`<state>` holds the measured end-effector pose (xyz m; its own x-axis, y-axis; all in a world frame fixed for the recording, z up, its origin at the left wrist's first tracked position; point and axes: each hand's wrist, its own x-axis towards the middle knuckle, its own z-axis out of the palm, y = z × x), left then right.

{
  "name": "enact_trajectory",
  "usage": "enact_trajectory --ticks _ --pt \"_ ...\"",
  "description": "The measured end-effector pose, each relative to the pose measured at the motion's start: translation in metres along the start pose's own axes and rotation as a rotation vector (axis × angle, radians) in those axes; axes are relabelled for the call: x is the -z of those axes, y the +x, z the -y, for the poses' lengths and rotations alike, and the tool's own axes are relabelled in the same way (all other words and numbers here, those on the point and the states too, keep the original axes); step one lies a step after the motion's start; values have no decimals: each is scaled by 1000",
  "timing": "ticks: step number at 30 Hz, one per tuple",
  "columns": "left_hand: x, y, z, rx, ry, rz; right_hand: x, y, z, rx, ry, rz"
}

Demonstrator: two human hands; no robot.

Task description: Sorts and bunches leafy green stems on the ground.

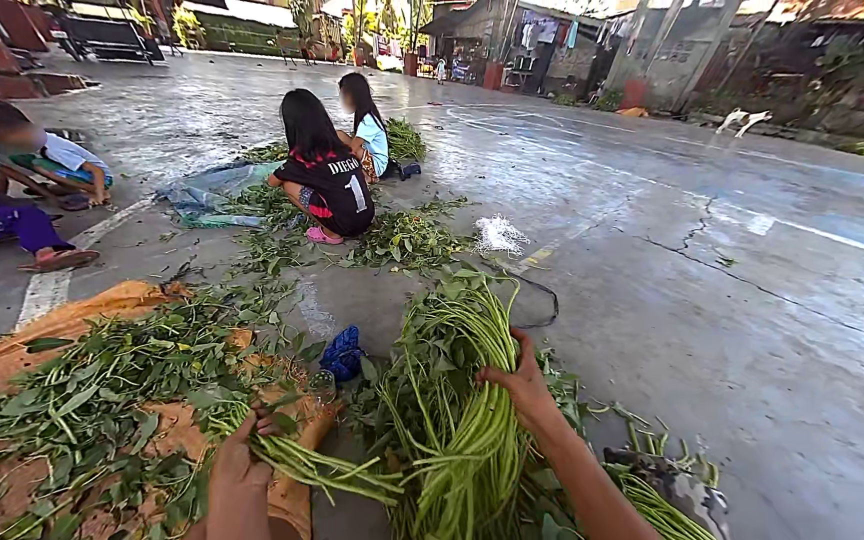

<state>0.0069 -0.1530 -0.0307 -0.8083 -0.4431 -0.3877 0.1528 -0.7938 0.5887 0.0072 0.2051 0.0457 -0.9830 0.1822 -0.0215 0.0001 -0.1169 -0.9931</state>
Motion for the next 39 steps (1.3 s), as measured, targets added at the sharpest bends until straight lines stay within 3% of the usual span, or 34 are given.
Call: enact_trajectory --ticks 4,8,12,18,23,26,33,36,39 --pt "10 0 -1 -25 117 12 34 6 -55 -19 -1 -152" --pt "2 -10 17 -48 365 40 61 0 -129 -220 -121 -297" --pt "-8 -16 46 -42 528 199 55 -4 -118 -310 -61 -300" --pt "-24 -6 132 -73 833 521 53 -8 -115 -246 -25 -249" --pt "-30 -14 190 33 992 736 47 -29 -116 -221 -37 -188" --pt "-36 -19 206 69 1045 782 49 -37 -114 -202 -42 -168" --pt "-41 -20 184 239 977 788 58 -39 -118 -198 2 -204" --pt "-48 -25 149 399 861 814 58 -38 -120 -219 60 -269" --pt "-47 -23 106 342 693 764 60 -36 -119 -242 102 -330"
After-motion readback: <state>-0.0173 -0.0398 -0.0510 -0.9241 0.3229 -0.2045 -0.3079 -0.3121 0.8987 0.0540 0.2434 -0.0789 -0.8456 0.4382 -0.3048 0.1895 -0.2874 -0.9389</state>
